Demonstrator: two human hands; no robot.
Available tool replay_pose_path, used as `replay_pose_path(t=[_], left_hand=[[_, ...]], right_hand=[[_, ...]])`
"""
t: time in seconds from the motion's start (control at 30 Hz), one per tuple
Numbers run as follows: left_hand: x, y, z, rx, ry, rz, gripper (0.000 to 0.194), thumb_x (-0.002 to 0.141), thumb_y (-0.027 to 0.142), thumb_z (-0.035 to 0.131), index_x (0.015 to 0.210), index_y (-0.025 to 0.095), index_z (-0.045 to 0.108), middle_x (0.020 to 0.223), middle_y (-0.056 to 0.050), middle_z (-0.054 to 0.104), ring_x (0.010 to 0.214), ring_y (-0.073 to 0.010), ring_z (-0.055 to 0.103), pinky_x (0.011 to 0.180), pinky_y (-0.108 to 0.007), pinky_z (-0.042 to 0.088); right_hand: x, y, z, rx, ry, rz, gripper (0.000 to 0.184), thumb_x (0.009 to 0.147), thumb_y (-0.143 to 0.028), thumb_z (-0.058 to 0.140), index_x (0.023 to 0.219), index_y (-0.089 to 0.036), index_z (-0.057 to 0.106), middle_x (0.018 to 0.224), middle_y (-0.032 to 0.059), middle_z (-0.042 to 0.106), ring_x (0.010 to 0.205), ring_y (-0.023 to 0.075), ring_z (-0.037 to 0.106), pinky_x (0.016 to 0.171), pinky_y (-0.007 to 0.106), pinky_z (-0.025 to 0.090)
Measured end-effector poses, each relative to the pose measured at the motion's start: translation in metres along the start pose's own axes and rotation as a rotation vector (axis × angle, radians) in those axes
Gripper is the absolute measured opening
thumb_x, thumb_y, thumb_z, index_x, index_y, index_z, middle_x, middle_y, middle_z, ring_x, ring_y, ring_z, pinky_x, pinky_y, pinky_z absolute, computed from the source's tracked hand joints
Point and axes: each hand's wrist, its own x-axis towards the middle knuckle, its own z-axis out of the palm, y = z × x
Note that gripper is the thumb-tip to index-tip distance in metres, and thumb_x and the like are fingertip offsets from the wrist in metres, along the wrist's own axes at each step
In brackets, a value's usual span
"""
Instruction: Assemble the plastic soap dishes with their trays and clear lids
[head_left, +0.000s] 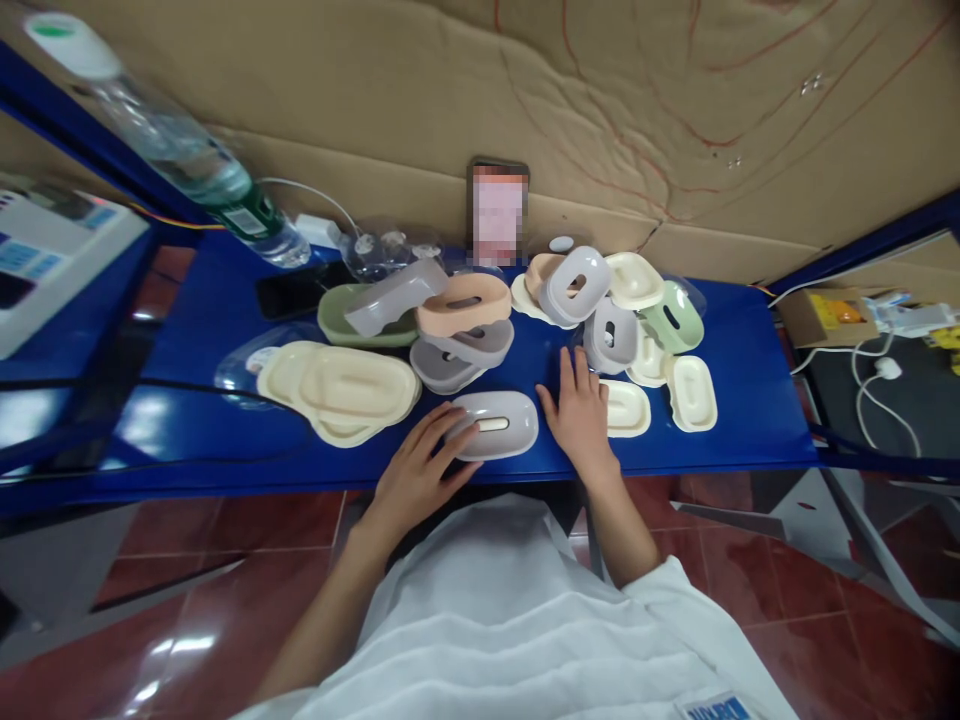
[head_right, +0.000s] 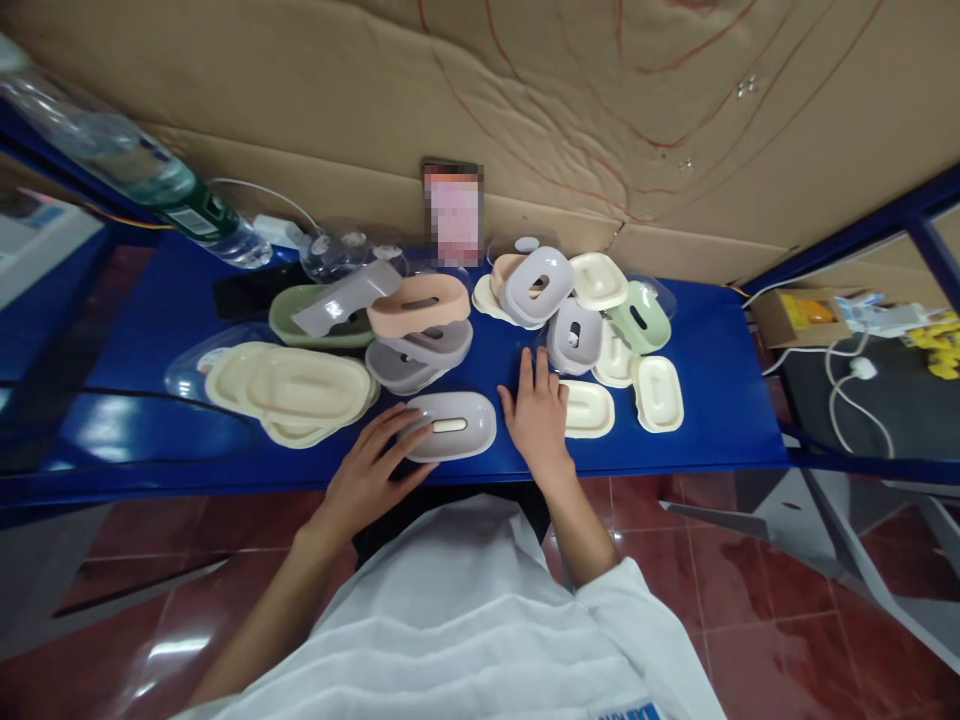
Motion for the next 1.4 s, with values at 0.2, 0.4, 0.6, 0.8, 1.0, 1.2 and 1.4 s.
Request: replay_pose_path(t=[0.2,0.4,0.6,0.8,1.0,1.2,1.4], left_hand=[[0.0,-0.002,-0.001,-0.016,-0.002,0.013,0.063,0.095,0.021,0.077,0.153,0.025,0.052,0.146,-0.015,0.065,0.149,-0.034,0.054,0.119,-0.054,0.054],[0.001,-0.002,-0.004,-0.08,0.007,0.02,0.05,0.093,0.017,0.077,0.14,0.025,0.062,0.144,-0.014,0.066,0.149,-0.0341,0.053,0.118,-0.054,0.055],[-0.007,-0.005,-0.02,-0.09,0.0,0.05,0.043,0.09,0.025,0.082,0.129,0.025,0.066,0.148,-0.015,0.063,0.148,-0.038,0.054,0.117,-0.061,0.052],[-0.02,-0.008,-0.033,-0.014,-0.01,0.036,0.044,0.092,0.023,0.079,0.133,0.024,0.063,0.148,-0.018,0.061,0.142,-0.0389,0.058,0.11,-0.059,0.057],[-0.025,-0.007,-0.031,-0.031,0.025,0.005,0.054,0.093,0.018,0.078,0.143,0.026,0.059,0.149,-0.017,0.059,0.141,-0.0359,0.059,0.113,-0.054,0.057],[-0.022,0.0,-0.011,-0.028,0.078,-0.03,0.074,0.091,0.026,0.084,0.156,0.031,0.05,0.157,-0.019,0.051,0.141,-0.0357,0.061,0.109,-0.05,0.061],[-0.015,0.007,-0.001,-0.072,0.07,-0.011,0.075,0.091,0.029,0.084,0.157,0.032,0.05,0.157,-0.017,0.053,0.141,-0.0339,0.061,0.11,-0.048,0.062]], right_hand=[[-0.014,0.009,-0.01,0.178,0.124,-0.18,0.035,0.113,-0.036,0.05,0.139,-0.023,0.07,0.124,0.0096,0.079,0.114,0.0265,0.066,0.102,0.042,0.044],[-0.02,0.021,-0.015,0.127,0.106,-0.29,0.038,0.109,-0.041,0.062,0.141,-0.023,0.069,0.139,0.0106,0.075,0.123,0.0274,0.067,0.108,0.044,0.042],[-0.015,0.041,-0.03,0.203,-0.092,-0.498,0.043,0.108,-0.01,0.046,0.142,-0.025,0.068,0.147,0.0069,0.07,0.143,0.0243,0.06,0.119,0.05,0.041],[-0.036,0.012,-0.026,0.283,-0.054,-0.383,0.036,0.106,-0.033,0.063,0.14,-0.022,0.067,0.143,0.0138,0.069,0.144,0.0311,0.057,0.119,0.053,0.047],[-0.051,0.007,-0.02,0.347,0.117,-0.252,0.042,0.108,-0.029,0.061,0.149,-0.029,0.064,0.134,0.0124,0.07,0.135,0.0304,0.063,0.115,0.053,0.052],[-0.069,-0.002,-0.039,0.64,-0.014,-0.335,0.037,0.107,-0.027,0.062,0.143,-0.032,0.068,0.132,0.0081,0.072,0.127,0.0245,0.068,0.116,0.05,0.054],[-0.075,-0.019,-0.032,0.539,-0.064,-0.508,0.025,0.105,-0.028,0.066,0.129,-0.031,0.075,0.132,0.0051,0.074,0.138,0.0247,0.062,0.129,0.06,0.041]])
